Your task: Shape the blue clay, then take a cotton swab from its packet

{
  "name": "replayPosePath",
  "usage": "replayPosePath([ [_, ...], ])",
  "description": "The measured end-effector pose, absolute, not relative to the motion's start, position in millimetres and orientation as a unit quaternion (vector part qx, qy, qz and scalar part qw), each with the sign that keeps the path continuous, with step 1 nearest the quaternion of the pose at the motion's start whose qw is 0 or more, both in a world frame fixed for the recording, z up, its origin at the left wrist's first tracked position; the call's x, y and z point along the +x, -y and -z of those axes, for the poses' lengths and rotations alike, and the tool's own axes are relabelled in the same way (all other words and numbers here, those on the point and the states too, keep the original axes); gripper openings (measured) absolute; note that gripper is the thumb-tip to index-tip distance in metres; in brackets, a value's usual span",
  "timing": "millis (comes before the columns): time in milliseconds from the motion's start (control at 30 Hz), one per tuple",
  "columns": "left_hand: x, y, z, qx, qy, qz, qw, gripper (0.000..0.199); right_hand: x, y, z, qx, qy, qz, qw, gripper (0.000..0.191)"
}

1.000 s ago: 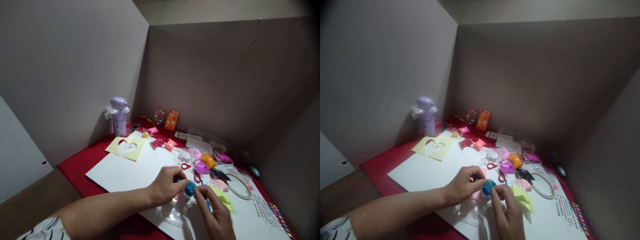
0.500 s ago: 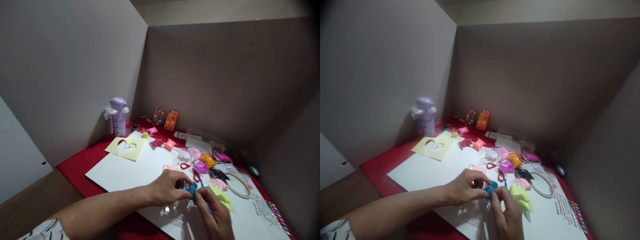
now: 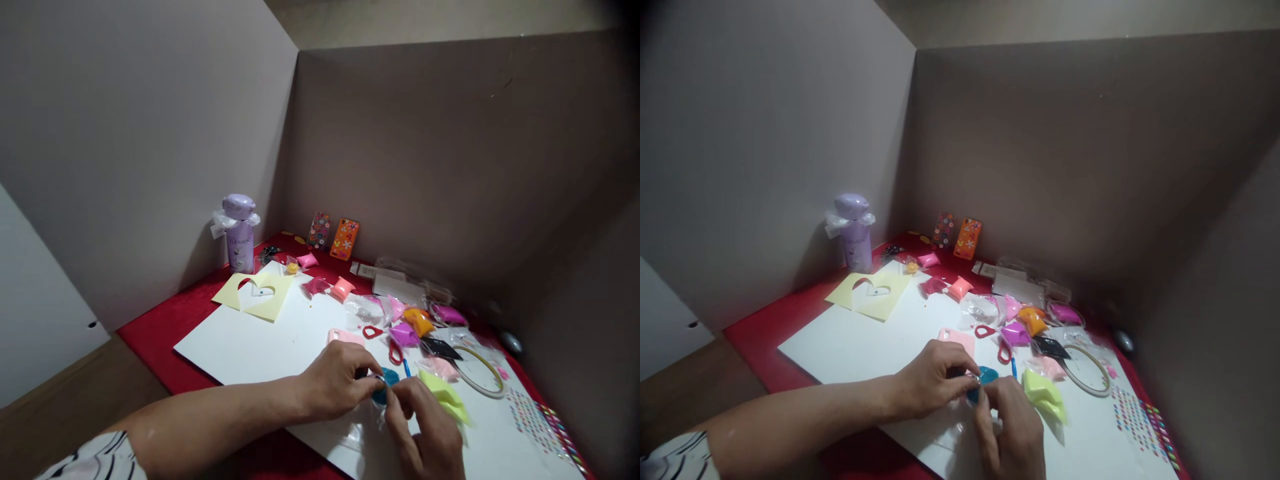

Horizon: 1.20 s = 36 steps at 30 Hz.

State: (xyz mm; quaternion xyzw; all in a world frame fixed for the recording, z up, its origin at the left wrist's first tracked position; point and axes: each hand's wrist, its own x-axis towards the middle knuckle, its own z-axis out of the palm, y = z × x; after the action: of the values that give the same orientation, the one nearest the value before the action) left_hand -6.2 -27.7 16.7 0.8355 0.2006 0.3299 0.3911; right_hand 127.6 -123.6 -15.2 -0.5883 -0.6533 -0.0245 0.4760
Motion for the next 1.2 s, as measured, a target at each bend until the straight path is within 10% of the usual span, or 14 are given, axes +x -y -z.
replayPosePath([
  [267, -10.2, 24.9, -17.9, 0.862, -0.132, -0.325, 0.366, 0.033, 133.5, 124.9, 9.9, -0.697, 0.484, -0.107, 0.518, 0.029],
  [633, -13.3, 20.6, -12.9, 0.942, -0.056, -0.33, 0.012, 0.017, 139.2, 122.1, 11.3, -0.679, 0.48, -0.185, 0.524, 0.036],
  [1200, -10.9, 9.7, -5.0, 0.908, -0.119, -0.356, 0.188, 0.014, 136.5, 128.9, -6.3, -0.673, 0.507, -0.047, 0.537, 0.027],
])
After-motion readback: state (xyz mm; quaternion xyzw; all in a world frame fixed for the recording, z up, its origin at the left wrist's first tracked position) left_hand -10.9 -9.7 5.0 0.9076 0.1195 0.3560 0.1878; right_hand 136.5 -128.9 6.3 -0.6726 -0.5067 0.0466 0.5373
